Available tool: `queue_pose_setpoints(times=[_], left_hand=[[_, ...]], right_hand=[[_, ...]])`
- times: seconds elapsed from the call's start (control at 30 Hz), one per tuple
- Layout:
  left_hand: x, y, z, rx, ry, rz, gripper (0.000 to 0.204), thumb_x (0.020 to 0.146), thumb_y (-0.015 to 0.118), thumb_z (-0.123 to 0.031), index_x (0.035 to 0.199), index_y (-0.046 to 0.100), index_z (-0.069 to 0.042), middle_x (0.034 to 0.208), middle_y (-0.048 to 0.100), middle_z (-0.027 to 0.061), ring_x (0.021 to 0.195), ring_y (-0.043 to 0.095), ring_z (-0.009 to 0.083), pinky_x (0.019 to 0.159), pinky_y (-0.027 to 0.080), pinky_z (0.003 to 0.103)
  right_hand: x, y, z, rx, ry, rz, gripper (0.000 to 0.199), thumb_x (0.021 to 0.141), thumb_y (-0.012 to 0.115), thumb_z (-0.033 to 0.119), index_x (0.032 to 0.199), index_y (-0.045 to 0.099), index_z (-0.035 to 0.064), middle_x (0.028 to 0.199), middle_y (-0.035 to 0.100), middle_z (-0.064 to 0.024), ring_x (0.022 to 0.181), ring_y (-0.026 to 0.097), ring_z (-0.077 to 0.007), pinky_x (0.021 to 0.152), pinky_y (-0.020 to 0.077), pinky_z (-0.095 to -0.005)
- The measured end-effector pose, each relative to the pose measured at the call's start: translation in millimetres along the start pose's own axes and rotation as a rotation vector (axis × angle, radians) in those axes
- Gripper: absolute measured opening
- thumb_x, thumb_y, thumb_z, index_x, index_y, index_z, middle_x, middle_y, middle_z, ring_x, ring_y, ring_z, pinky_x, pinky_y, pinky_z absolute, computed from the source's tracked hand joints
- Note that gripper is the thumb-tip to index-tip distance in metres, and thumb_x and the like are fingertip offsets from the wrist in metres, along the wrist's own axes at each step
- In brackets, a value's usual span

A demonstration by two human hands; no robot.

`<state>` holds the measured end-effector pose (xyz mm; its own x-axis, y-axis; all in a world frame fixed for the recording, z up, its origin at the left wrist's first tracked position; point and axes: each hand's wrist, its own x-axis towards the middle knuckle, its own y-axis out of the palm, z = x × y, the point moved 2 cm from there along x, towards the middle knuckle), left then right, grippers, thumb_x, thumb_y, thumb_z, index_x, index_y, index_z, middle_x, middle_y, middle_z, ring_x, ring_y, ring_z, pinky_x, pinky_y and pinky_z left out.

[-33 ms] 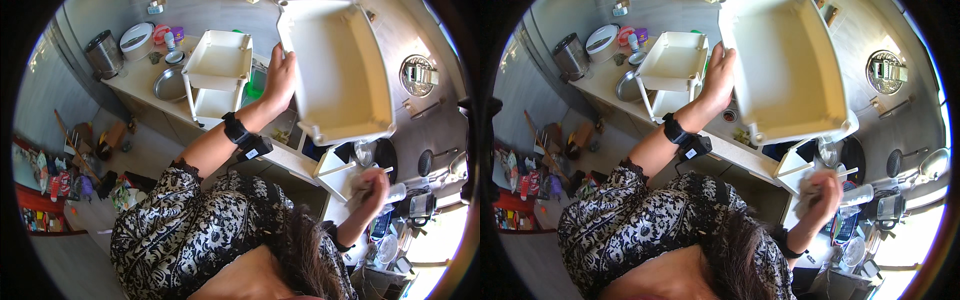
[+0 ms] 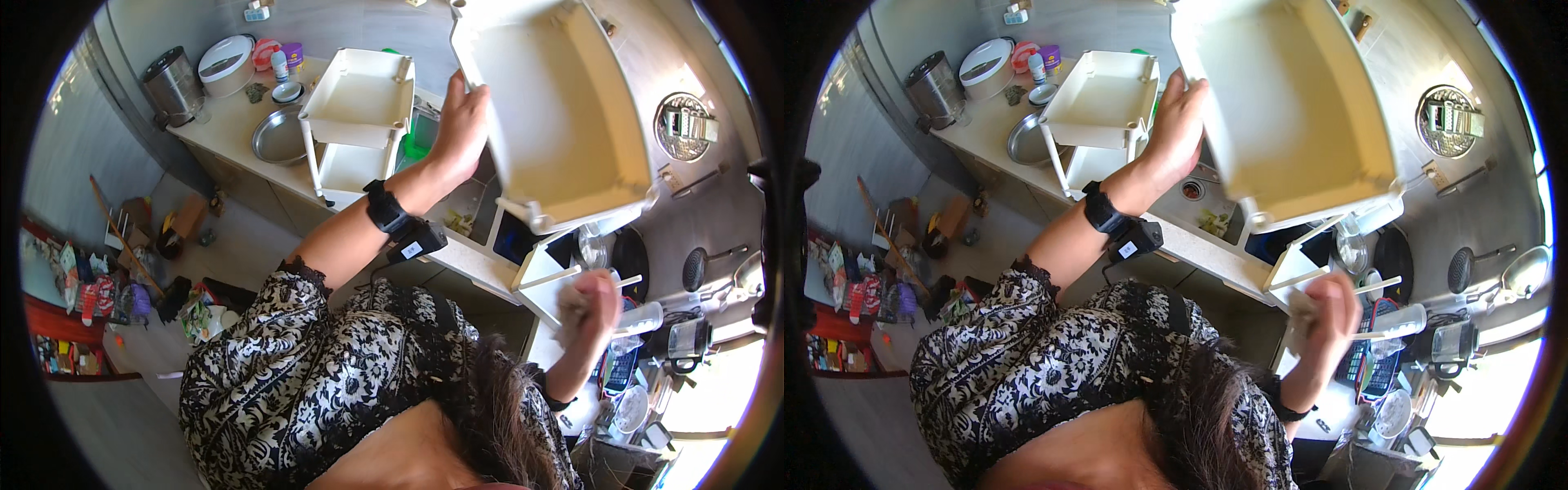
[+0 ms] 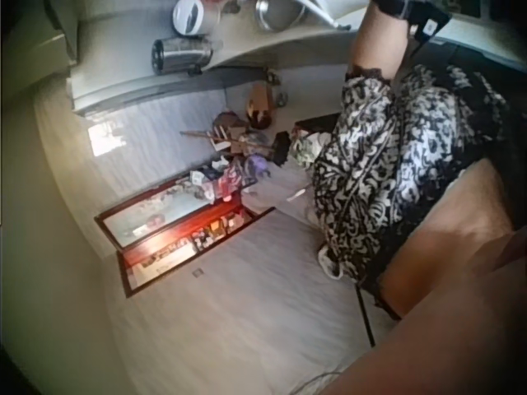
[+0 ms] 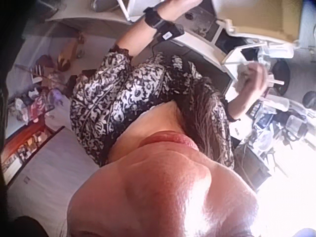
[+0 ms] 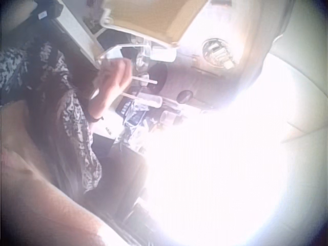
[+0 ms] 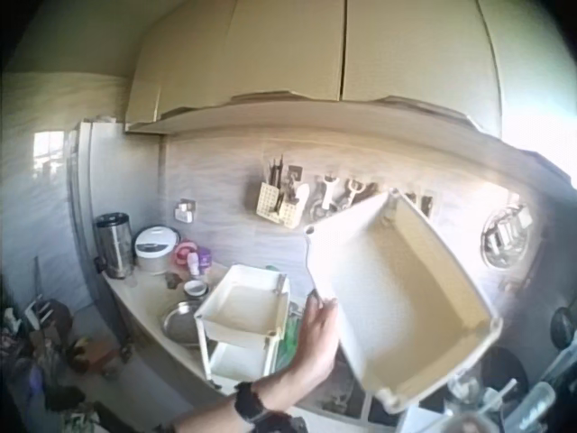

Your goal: The person assembles a white plastic shelving unit by inserting legs into trays and connecting multiple trays together. They wipe the trays with a cloth during assembly and place the finished unit on the floor.

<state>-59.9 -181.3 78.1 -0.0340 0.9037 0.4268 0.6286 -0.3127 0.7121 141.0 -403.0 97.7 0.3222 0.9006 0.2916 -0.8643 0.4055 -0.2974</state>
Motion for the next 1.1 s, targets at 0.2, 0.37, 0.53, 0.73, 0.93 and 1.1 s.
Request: queue_pose_setpoints(times=[0.2,0.37,0.53,0.73,0.93,1.1], left_hand=[[-5.6,20.6,-17.6,-0.163,-0.127,0.191,0.024,0.095,0.048,-0.008,0.115,0.057,0.001,0.112,0.064,0.0109,0.102,0.063,0.0181,0.093,0.053,0.034],[-15.7,38.9,-21.1,-0.140,-0.131,0.298,0.022,0.097,0.048,-0.010,0.110,0.060,0.002,0.109,0.067,0.0103,0.102,0.065,0.0176,0.091,0.055,0.032],[-28.3,37.6,-24.5,0.042,-0.137,0.649,0.067,0.097,0.057,-0.041,0.140,0.034,0.005,0.130,0.051,0.0225,0.110,0.063,0.0267,0.094,0.053,0.038],[2.1,-40.7,-63.5,0.340,0.115,0.393,0.023,0.099,0.055,-0.019,0.106,0.067,-0.001,0.089,0.069,0.0081,0.078,0.068,0.0141,0.074,0.058,0.029],[47.5,-119.6,-70.7,0.655,0.150,0.040,0.055,0.095,0.059,-0.039,0.141,0.043,-0.013,0.135,0.052,0.0176,0.121,0.051,0.0270,0.098,0.041,0.032],[53.0,-129.2,-76.3,0.383,0.139,0.076,0.039,0.102,0.049,-0.029,0.132,0.051,-0.004,0.123,0.061,0.0088,0.109,0.059,0.0168,0.093,0.048,0.032]], right_hand=[[57.2,56.8,-40.1,-0.677,-0.402,-0.307,0.079,0.078,0.081,0.034,0.136,0.039,0.0003,0.106,0.050,-0.0121,0.091,0.052,-0.0217,0.080,0.0460,-0.0356],[89.5,50.4,-66.0,-0.517,-0.398,-0.450,0.025,0.097,0.058,0.024,0.105,0.061,0.0008,0.073,0.062,-0.0100,0.062,0.058,-0.0179,0.062,0.0487,-0.0330],[112.6,4.1,-60.2,-0.539,-0.378,-0.641,0.027,0.100,0.053,0.025,0.091,0.059,0.0001,0.075,0.061,-0.0125,0.066,0.057,-0.0218,0.064,0.0480,-0.0356],[186.8,-19.1,-45.4,-0.132,-0.290,-0.413,0.032,0.101,0.051,0.030,0.089,0.059,0.0021,0.073,0.059,-0.0034,0.065,0.054,-0.0099,0.059,0.0464,-0.0277],[253.8,33.6,-20.6,0.007,-0.346,-0.092,0.043,0.102,0.047,0.034,0.071,0.058,0.0068,0.064,0.054,-0.0003,0.055,0.045,-0.0080,0.052,0.0380,-0.0250],[284.1,85.5,5.1,-0.153,-0.427,0.125,0.042,0.103,0.046,0.036,0.075,0.060,0.0072,0.069,0.054,0.0010,0.061,0.046,-0.0080,0.058,0.0386,-0.0248]])
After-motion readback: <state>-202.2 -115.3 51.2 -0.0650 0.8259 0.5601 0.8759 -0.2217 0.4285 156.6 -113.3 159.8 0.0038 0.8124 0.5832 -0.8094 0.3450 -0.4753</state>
